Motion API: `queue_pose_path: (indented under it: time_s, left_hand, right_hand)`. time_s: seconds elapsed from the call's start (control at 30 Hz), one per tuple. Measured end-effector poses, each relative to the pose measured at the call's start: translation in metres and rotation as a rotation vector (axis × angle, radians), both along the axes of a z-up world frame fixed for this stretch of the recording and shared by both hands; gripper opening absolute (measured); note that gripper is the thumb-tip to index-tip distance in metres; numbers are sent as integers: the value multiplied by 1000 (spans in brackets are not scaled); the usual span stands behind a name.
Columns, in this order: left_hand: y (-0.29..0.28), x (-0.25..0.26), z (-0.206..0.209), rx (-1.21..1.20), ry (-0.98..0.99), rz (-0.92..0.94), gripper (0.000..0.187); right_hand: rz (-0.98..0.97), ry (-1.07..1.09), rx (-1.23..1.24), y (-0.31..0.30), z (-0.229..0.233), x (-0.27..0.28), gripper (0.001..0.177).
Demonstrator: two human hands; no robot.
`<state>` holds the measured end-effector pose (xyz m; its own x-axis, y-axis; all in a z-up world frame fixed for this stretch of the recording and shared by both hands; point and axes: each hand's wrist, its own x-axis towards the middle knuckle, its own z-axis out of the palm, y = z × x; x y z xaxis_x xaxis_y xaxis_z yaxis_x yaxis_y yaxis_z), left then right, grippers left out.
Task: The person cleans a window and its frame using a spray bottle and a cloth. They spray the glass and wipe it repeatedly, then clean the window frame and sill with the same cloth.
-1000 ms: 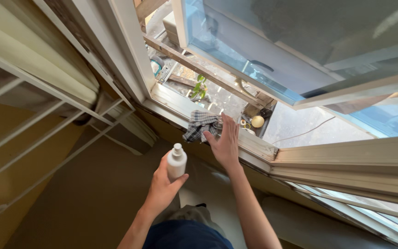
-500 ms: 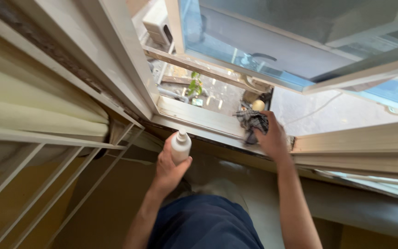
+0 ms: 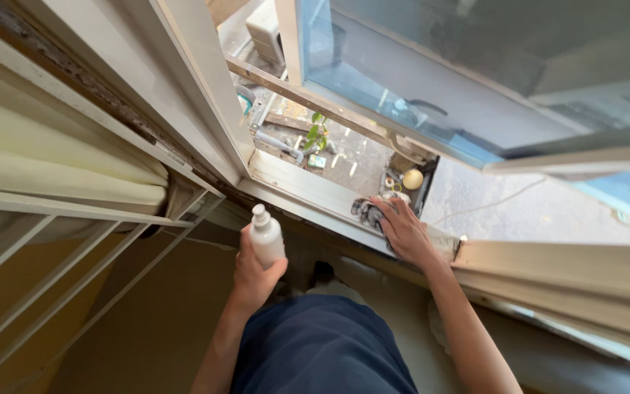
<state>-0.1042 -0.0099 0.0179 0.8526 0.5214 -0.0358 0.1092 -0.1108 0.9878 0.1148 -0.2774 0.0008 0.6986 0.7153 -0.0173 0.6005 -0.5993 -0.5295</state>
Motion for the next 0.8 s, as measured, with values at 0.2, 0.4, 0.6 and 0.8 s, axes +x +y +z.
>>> queue_pose_path:
  time_s: [0.2,0.4,0.6,0.8]
  left_hand:
    - [-9,-9,14,-164,153,214,44]
    - [-30,-9,14,-89,175,325,43]
    - [-51,-2,-11,-49,169,366,58]
    - [-50,6,-28,-219,-67,374,70]
  right_hand:
    - [149,41,-200,55,0,13,48]
    - [391,-126,9,172,-34,28,46]
    - [456,-144,57,207,-47,32,46]
    - [220,32,-138,98,-16,24,48]
